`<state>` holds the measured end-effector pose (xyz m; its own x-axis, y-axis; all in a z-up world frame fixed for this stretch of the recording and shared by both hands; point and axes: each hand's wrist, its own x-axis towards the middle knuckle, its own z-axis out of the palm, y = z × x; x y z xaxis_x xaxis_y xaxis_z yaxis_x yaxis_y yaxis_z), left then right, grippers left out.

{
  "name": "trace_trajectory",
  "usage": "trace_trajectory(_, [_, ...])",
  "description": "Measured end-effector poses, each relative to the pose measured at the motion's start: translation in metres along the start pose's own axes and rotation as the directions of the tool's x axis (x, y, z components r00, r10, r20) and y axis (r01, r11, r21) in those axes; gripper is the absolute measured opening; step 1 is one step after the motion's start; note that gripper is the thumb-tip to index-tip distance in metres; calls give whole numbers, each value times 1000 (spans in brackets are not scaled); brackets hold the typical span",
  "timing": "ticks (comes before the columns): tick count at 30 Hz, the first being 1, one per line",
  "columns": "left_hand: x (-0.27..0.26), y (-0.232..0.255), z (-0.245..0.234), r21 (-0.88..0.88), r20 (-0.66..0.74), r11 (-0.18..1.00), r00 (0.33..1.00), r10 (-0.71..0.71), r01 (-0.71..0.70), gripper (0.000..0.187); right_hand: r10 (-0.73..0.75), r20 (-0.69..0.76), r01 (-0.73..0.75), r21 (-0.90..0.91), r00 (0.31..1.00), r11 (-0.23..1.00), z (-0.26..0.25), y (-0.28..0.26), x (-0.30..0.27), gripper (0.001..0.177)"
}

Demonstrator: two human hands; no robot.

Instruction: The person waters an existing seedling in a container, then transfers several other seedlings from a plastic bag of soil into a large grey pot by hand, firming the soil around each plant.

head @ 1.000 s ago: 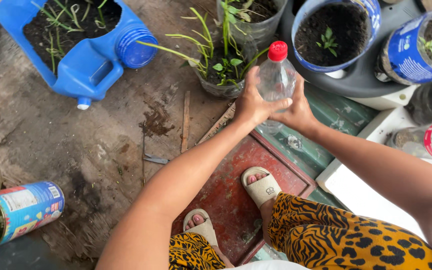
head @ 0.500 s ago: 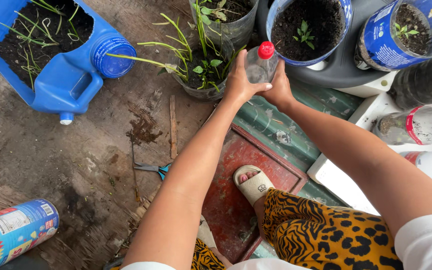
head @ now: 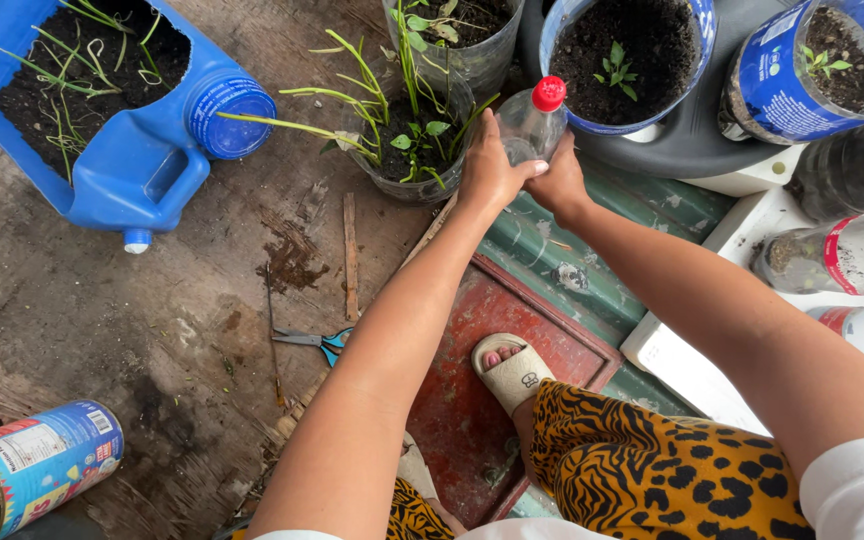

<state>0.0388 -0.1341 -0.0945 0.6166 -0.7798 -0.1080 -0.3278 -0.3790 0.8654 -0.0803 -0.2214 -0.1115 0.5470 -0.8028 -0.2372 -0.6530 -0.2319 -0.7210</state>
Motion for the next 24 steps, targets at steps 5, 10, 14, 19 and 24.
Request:
trace_trajectory(5, [-11,26,-5,30,-19,989,990,-142,143,121,184,81,-184,-4,980,983,-2,-17,-2,102])
trace_trajectory(10, [-18,42,-12,47,115,961,954,-277,274,120,458,384,-541,140,802,829,0,-23,-16,58])
trace_trajectory(14, [-20,44,-9,56,142,959,948,-284,279,118,480,405,-598,247,778,762,1,-15,-22,45])
trace_trajectory(19, [-19,36,-5,91,167,970,956,-239,227,118,438,265,-510,375,859,774,1,-25,-37,86])
trace_trajectory(24, [-23,24,-7,45,131,998,991,-38,32,111,322,123,-344,370,939,863,-2,-16,-43,85])
